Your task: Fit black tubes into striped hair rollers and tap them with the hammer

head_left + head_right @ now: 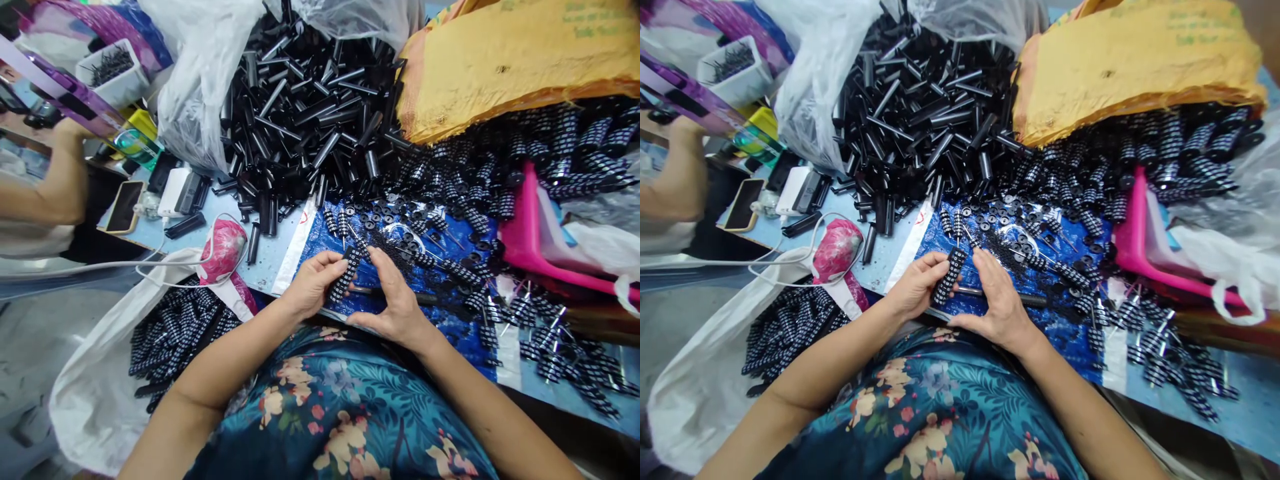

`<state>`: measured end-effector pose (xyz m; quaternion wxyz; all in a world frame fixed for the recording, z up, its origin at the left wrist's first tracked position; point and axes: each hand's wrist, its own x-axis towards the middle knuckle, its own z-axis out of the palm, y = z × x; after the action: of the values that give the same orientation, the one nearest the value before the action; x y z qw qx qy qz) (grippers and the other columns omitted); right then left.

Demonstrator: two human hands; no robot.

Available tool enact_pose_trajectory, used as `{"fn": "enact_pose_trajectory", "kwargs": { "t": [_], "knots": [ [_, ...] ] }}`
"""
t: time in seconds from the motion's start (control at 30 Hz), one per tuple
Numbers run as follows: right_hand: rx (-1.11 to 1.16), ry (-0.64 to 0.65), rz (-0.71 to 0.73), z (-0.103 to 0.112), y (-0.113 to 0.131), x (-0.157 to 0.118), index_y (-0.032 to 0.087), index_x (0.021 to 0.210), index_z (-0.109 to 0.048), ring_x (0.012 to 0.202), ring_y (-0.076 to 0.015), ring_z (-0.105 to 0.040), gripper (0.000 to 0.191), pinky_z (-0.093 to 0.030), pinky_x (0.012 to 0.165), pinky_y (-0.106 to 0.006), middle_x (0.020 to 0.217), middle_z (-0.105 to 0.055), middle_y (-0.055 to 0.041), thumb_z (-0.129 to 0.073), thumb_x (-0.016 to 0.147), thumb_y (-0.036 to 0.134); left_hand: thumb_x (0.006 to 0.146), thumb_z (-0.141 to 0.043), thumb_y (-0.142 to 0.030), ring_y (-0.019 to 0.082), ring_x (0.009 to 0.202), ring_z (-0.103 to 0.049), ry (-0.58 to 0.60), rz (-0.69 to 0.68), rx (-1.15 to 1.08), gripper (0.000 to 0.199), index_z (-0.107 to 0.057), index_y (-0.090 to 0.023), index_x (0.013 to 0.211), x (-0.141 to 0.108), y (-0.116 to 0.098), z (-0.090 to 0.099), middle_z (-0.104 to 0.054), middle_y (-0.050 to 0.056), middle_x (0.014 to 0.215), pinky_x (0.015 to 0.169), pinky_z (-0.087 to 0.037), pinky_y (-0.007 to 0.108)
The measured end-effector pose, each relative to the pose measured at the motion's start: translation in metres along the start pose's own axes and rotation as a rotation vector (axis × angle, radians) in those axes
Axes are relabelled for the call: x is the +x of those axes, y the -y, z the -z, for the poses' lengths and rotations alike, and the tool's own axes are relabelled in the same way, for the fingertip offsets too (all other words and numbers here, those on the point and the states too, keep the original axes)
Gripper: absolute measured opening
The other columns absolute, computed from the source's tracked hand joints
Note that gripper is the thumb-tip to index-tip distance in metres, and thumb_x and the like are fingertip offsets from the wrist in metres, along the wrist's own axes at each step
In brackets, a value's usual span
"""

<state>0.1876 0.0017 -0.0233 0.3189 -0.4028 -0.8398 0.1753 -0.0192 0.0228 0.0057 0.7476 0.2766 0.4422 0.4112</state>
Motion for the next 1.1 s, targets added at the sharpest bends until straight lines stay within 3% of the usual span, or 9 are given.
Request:
{"fn": "enact_pose_trajectory", "kwargs": {
  "t": [0.13, 0.2, 0.27, 0.37, 0.53, 0.7, 0.87, 0.97, 1.1],
  "knots": [
    [-0.293, 0.084, -0.049, -0.001, -0.009, -0.019, 0.019, 0.118, -0.065, 0.101, -0.0257, -0.066, 0.025, -0.053, 0.088, -0.04, 0.106, -0.071, -0.0107, -0.06, 0.096, 0.03, 0.081, -0.074, -0.035, 0.016, 0.079, -0.061, -0.196, -0.415, 0.775, 0.022, -0.069, -0.017, 0.093, 0.004, -0.018, 0.04, -0.068, 0.003, 0.086, 0.076, -0.048, 0.03],
    [-0.31, 0.04, -0.049, 0.003, -0.009, -0.021, 0.018, 0.107, -0.065, 0.086, -0.0212, -0.065, 0.014, -0.052, 0.078, -0.034, 0.094, -0.069, -0.0088, -0.057, 0.097, 0.025, 0.081, -0.073, -0.031, 0.018, 0.081, -0.059, -0.199, -0.415, 1.145, 0.017, -0.071, -0.017, 0.091, 0.006, -0.03, 0.059, -0.068, 0.005, 0.086, 0.077, -0.044, 0.032],
    [-0.253, -0.085, -0.05, 0.007, -0.006, -0.015, 0.018, 0.106, -0.062, 0.081, -0.0192, -0.063, 0.013, -0.051, 0.075, -0.031, 0.09, -0.067, -0.0075, -0.054, 0.097, 0.02, 0.078, -0.076, -0.034, 0.017, 0.075, -0.057, -0.131, -0.311, 1.322, 0.019, -0.072, -0.017, 0.087, 0.009, -0.037, 0.07, -0.065, 0.003, 0.079, 0.071, -0.04, 0.031],
    [-0.171, -0.22, -0.022, 0.008, -0.002, 0.001, 0.02, 0.109, -0.06, 0.075, -0.0172, -0.062, 0.016, -0.05, 0.071, -0.029, 0.085, -0.065, -0.0051, -0.05, 0.097, 0.016, 0.073, -0.081, -0.04, 0.013, 0.062, -0.048, -0.04, -0.16, 1.305, 0.027, -0.07, -0.017, 0.081, 0.015, -0.038, 0.074, -0.056, -0.002, 0.065, 0.06, -0.032, 0.028],
    [-0.313, 0.029, 0.019, -0.003, 0.003, 0.021, 0.019, 0.101, -0.063, 0.065, -0.0158, -0.059, 0.013, -0.045, 0.064, -0.027, 0.074, -0.062, -0.0023, -0.051, 0.099, 0.022, 0.071, -0.08, -0.035, 0.011, 0.059, -0.041, -0.036, -0.124, 1.182, 0.025, -0.063, -0.017, 0.078, 0.02, -0.035, 0.07, -0.048, -0.006, 0.061, 0.059, -0.026, 0.027],
    [-0.096, -0.1, 0.204, -0.004, 0.016, 0.021, 0.018, 0.116, -0.06, 0.074, -0.0168, -0.063, 0.021, -0.05, 0.07, -0.028, 0.084, -0.068, -0.0057, -0.046, 0.099, 0.02, 0.067, -0.082, -0.033, 0.011, 0.059, -0.039, 0.036, -0.113, 1.168, 0.033, -0.052, -0.019, 0.066, 0.03, -0.039, 0.074, -0.047, -0.005, 0.059, 0.058, -0.025, 0.028],
    [-0.225, 0.168, 0.203, -0.013, 0.023, 0.013, 0.018, 0.106, -0.067, 0.06, -0.0161, -0.057, 0.018, -0.045, 0.058, -0.029, 0.07, -0.062, -0.0026, -0.051, 0.099, 0.024, 0.062, -0.083, -0.026, 0.011, 0.052, -0.035, 0.007, -0.194, 1.103, 0.033, -0.05, -0.021, 0.06, 0.035, -0.038, 0.071, -0.045, -0.006, 0.052, 0.055, -0.023, 0.028],
    [-0.107, 0.129, 0.158, -0.006, 0.014, 0.002, 0.017, 0.113, -0.066, 0.064, -0.0162, -0.06, 0.021, -0.048, 0.062, -0.029, 0.076, -0.066, -0.004, -0.052, 0.097, 0.021, 0.061, -0.081, -0.021, 0.011, 0.049, -0.036, 0.041, -0.212, 1.135, 0.026, -0.055, -0.021, 0.059, 0.01, -0.057, 0.078, -0.049, -0.004, 0.053, 0.053, -0.023, 0.029],
    [-0.109, 0.077, 0.096, 0.007, -0.009, -0.013, 0.02, 0.115, -0.066, 0.078, -0.0179, -0.066, 0.021, -0.053, 0.075, -0.031, 0.091, -0.072, -0.006, -0.06, 0.095, 0.021, 0.066, -0.082, -0.034, 0.013, 0.051, -0.047, 0.434, 0.164, 1.198, 0.019, -0.071, -0.023, 0.077, -0.05, -0.102, 0.103, -0.058, -0.002, 0.058, 0.052, -0.033, 0.027]
  ]
}}
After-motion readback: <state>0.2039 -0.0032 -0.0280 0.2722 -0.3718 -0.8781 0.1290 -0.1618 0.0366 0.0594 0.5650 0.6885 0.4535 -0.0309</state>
